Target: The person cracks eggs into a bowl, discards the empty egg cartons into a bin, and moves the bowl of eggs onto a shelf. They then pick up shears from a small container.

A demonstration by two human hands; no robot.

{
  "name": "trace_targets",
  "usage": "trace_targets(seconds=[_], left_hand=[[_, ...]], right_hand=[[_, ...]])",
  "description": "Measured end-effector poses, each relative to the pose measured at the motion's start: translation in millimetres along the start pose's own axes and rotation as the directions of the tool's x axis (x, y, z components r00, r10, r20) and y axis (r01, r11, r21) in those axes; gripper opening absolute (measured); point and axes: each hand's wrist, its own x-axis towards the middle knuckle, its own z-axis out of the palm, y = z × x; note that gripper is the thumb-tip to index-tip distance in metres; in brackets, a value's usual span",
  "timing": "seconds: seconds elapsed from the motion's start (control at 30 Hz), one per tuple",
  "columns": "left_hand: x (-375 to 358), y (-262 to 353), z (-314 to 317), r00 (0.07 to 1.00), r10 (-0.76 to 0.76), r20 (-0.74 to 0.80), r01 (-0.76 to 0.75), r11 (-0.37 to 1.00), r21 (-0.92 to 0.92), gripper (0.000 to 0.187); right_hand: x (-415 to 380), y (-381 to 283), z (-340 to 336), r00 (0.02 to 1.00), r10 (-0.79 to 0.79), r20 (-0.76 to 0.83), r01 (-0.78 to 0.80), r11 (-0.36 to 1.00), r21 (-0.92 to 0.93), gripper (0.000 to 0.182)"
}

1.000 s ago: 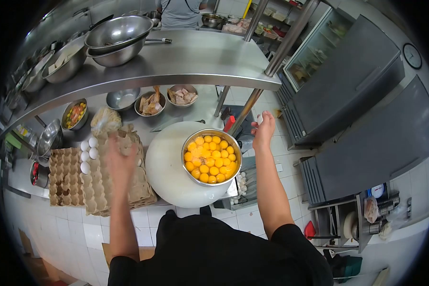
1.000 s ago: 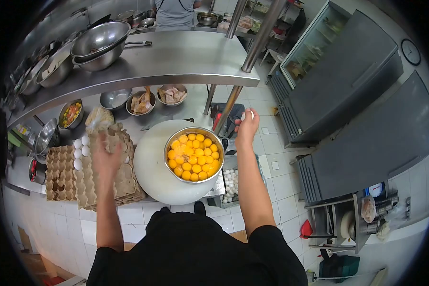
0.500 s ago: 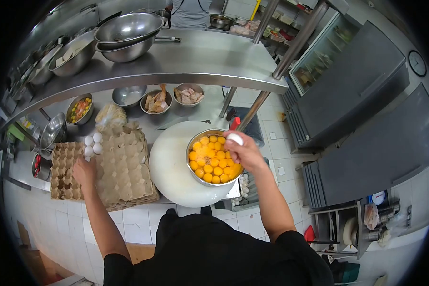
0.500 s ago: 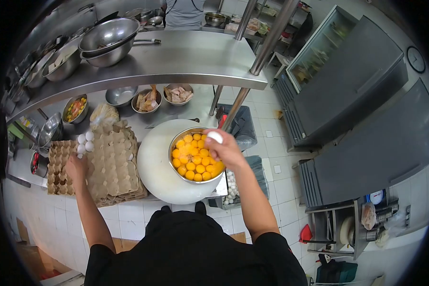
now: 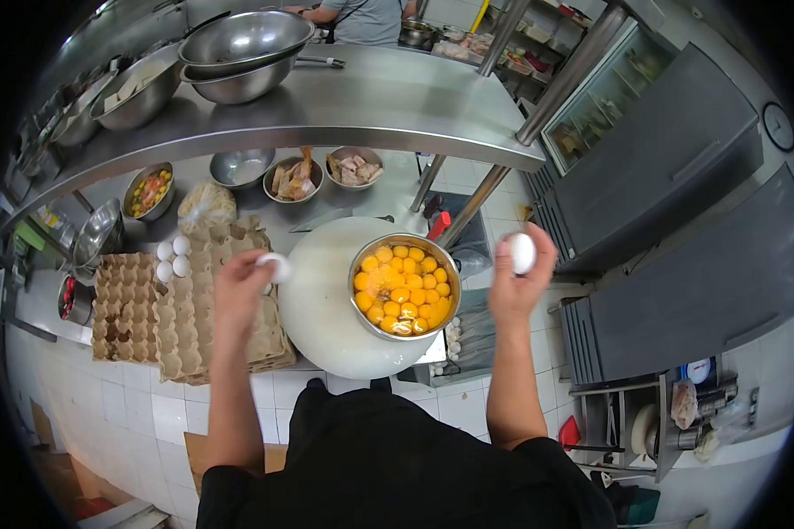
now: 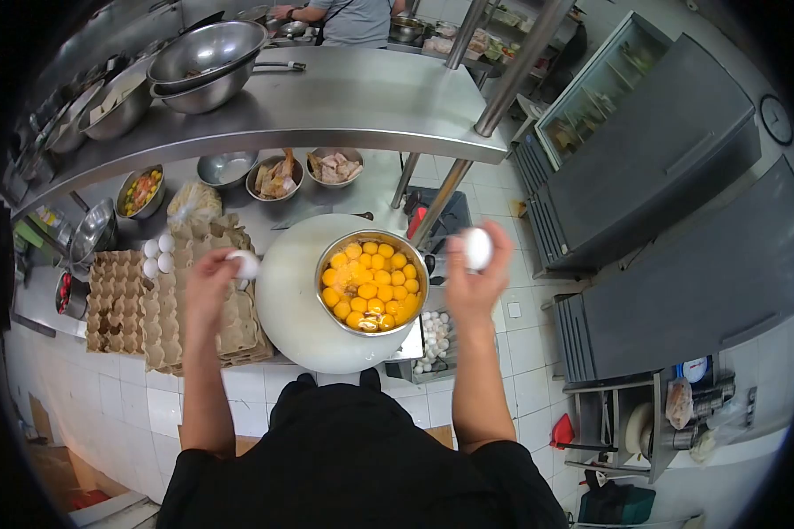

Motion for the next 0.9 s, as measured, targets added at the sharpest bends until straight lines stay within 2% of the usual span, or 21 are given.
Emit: trace_targets(seconds=[0.07,0.1,0.13,0.17,0.2,0.23,0.27,0.3,0.37,0.43,0.47,0.5,0.53,0.6,0.63,0.67,0.7,0.73,0.77,0.83,0.9], left_hand=[[-11.8,-0.5,40.5,0.989,-0.057,0.139,0.067,0.995,-0.071,0.030],[-16.0,-4.4,58.3,0.974,-0.082,0.211,0.107,0.988,-0.108,0.031],[-20.1,-6.2,74.8,0.960,-0.061,0.275,0.103,0.985,-0.139,0.033],[-24.1,-9.9,89.2,0.943,-0.041,0.331,0.101,0.981,-0.167,0.035],[-25.3,-21.6,104.0,0.917,-0.038,0.398,0.124,0.973,-0.194,0.037],[-33.6,-12.1,116.7,0.901,-0.044,0.431,0.134,0.975,-0.180,0.040],[-41.0,-3.0,129.1,0.876,-0.105,0.470,0.184,0.975,-0.126,0.038],[-48.6,6.8,139.1,0.864,-0.109,0.491,0.187,0.976,-0.114,0.042],[-54.0,4.9,149.9,0.845,-0.090,0.527,0.203,0.966,-0.161,0.048],[-58.8,16.4,150.6,0.833,-0.071,0.549,0.176,0.974,-0.141,0.052],[-54.1,14.1,142.2,0.850,0.016,0.527,0.087,0.981,-0.171,0.060],[-43.5,10.7,128.2,0.903,0.062,0.426,-0.063,0.998,-0.013,0.064],[-30.2,8.7,109.2,0.935,0.128,0.331,-0.190,0.968,0.161,0.068],[0.3,9.8,57.0,0.985,0.148,0.084,-0.170,0.823,0.542,0.070],[21.0,-11.5,23.2,0.871,0.489,0.034,-0.347,0.567,0.747,0.067],[38.2,-25.5,-10.7,0.775,0.631,0.012,-0.309,0.362,0.879,0.058],[47.9,-21.7,-43.4,0.848,0.528,-0.042,-0.101,0.239,0.966,0.054],[54.1,-24.1,-68.1,0.840,0.527,-0.126,0.070,0.125,0.990,0.053],[58.4,-27.3,-89.1,0.818,0.536,-0.206,0.238,0.009,0.971,0.053],[67.2,-32.7,-120.4,0.870,0.358,-0.338,0.348,0.039,0.937,0.050],[72.9,-43.4,-133.6,0.868,0.392,-0.305,0.313,0.045,0.949,0.045]], right_hand=[[-1.2,26.5,-36.4,0.974,0.216,0.072,-0.194,0.952,-0.235,0.066],[-7.0,31.1,-54.2,0.972,0.219,0.084,-0.195,0.954,-0.226,0.066],[-14.4,34.7,-68.9,0.945,0.142,0.295,0.071,0.791,-0.608,0.069],[-23.6,36.2,-71.1,0.850,0.149,0.504,0.389,0.466,-0.794,0.073],[-28.7,25.2,-62.1,0.837,0.138,0.529,0.406,0.491,-0.771,0.073],[-29.0,2.2,-50.5,0.838,0.253,0.483,0.129,0.768,-0.627,0.077],[-31.6,-17.2,-38.7,0.790,0.389,0.474,-0.198,0.894,-0.402,0.082],[-37.7,-30.7,-24.8,0.776,0.389,0.497,-0.202,0.899,-0.389,0.082],[-49.0,-51.2,1.1,0.610,0.044,0.791,0.124,0.981,-0.150,0.076],[-53.6,-32.9,13.1,0.578,0.076,0.812,0.100,0.981,-0.163,0.064],[-47.3,-18.6,15.5,0.636,0.192,0.748,-0.162,0.980,-0.114,0.057],[-38.1,-4.7,17.6,0.655,0.321,0.683,-0.409,0.912,-0.036,0.051],[-20.8,8.6,20.2,0.712,0.373,0.595,-0.504,0.861,0.063,0.048],[21.4,45.3,22.8,0.780,0.483,0.397,-0.612,0.720,0.328,0.044],[38.5,66.1,24.9,0.788,0.540,0.295,-0.611,0.629,0.480,0.045],[51.7,82.7,31.3,0.789,0.539,0.296,-0.610,0.630,0.481,0.045],[62.5,96.8,38.7,0.772,0.618,0.149,-0.607,0.649,0.459,0.044],[66.2,107.1,42.5,0.737,0.676,-0.006,-0.607,0.666,0.434,0.044],[64.5,114.8,43.1,0.738,0.674,-0.004,-0.606,0.667,0.434,0.044],[65.3,123.8,35.9,0.718,0.597,0.357,-0.688,0.688,0.231,0.041],[62.3,110.1,25.6,0.747,0.617,0.248,-0.664,0.716,0.215,0.037]])
